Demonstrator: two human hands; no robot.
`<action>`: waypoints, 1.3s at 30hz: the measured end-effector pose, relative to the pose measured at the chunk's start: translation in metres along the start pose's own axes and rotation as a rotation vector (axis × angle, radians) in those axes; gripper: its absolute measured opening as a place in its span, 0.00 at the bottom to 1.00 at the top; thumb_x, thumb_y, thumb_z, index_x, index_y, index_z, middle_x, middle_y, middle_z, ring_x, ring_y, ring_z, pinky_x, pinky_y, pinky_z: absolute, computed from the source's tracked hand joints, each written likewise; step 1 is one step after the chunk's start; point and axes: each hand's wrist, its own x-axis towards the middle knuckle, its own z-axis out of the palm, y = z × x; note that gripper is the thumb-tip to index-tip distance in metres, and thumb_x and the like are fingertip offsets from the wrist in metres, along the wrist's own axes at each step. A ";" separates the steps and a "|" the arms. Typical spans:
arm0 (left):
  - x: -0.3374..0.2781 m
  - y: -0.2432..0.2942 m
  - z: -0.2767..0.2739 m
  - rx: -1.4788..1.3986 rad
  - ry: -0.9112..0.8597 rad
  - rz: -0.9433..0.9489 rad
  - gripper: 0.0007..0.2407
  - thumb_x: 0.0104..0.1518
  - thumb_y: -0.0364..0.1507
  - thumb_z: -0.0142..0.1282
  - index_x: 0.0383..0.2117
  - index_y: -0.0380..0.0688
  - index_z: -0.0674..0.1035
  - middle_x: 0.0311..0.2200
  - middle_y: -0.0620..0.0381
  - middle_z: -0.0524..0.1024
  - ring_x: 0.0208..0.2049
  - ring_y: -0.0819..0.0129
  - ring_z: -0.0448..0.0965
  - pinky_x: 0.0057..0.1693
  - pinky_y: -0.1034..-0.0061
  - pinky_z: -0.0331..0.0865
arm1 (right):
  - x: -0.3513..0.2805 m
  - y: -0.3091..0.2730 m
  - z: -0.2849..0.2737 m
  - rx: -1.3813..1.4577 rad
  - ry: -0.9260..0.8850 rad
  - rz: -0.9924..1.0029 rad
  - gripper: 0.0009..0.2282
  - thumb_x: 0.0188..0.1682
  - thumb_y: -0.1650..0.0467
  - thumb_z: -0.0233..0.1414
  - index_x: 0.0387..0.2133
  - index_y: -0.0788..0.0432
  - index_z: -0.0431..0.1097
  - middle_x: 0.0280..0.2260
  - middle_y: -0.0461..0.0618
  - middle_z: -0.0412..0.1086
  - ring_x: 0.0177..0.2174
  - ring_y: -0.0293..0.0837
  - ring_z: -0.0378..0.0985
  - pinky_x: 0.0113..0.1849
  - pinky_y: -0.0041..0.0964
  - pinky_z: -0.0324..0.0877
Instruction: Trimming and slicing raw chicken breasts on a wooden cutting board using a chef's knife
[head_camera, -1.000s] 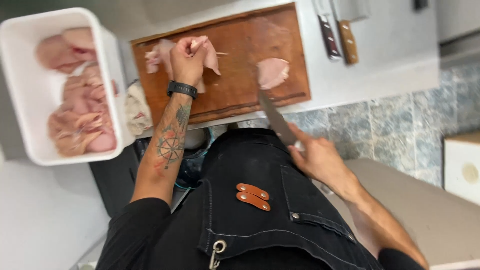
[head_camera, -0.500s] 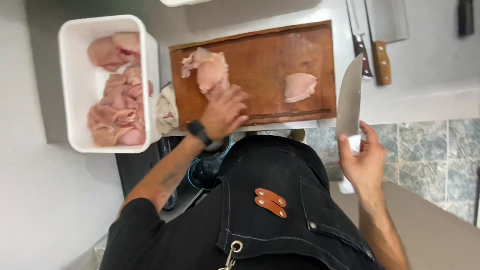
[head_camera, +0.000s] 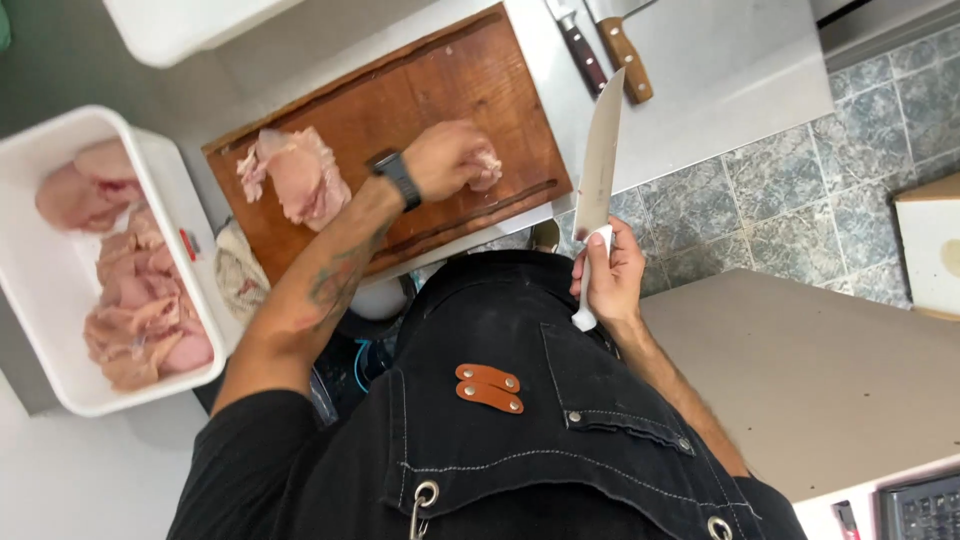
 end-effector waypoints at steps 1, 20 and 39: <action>-0.003 0.024 -0.019 0.006 -0.006 0.014 0.11 0.60 0.40 0.68 0.45 0.55 0.84 0.38 0.54 0.78 0.46 0.46 0.83 0.50 0.53 0.75 | 0.004 0.004 0.000 0.004 0.014 -0.007 0.12 0.65 0.70 0.42 0.53 0.67 0.65 0.15 0.61 0.70 0.09 0.49 0.75 0.09 0.37 0.69; -0.007 0.040 0.025 0.412 0.134 -0.083 0.30 0.79 0.46 0.26 0.80 0.37 0.45 0.80 0.40 0.35 0.82 0.43 0.33 0.84 0.47 0.32 | 0.029 0.014 0.102 -0.641 0.097 0.113 0.30 0.58 0.55 0.51 0.74 0.45 0.56 0.21 0.44 0.78 0.16 0.37 0.68 0.25 0.37 0.72; -0.004 0.039 0.011 0.478 0.073 -0.039 0.31 0.80 0.44 0.34 0.81 0.35 0.46 0.79 0.33 0.33 0.80 0.37 0.31 0.83 0.45 0.30 | 0.010 0.002 0.050 -0.692 -0.331 -0.005 0.30 0.59 0.62 0.55 0.74 0.54 0.53 0.66 0.61 0.65 0.11 0.31 0.50 0.13 0.27 0.63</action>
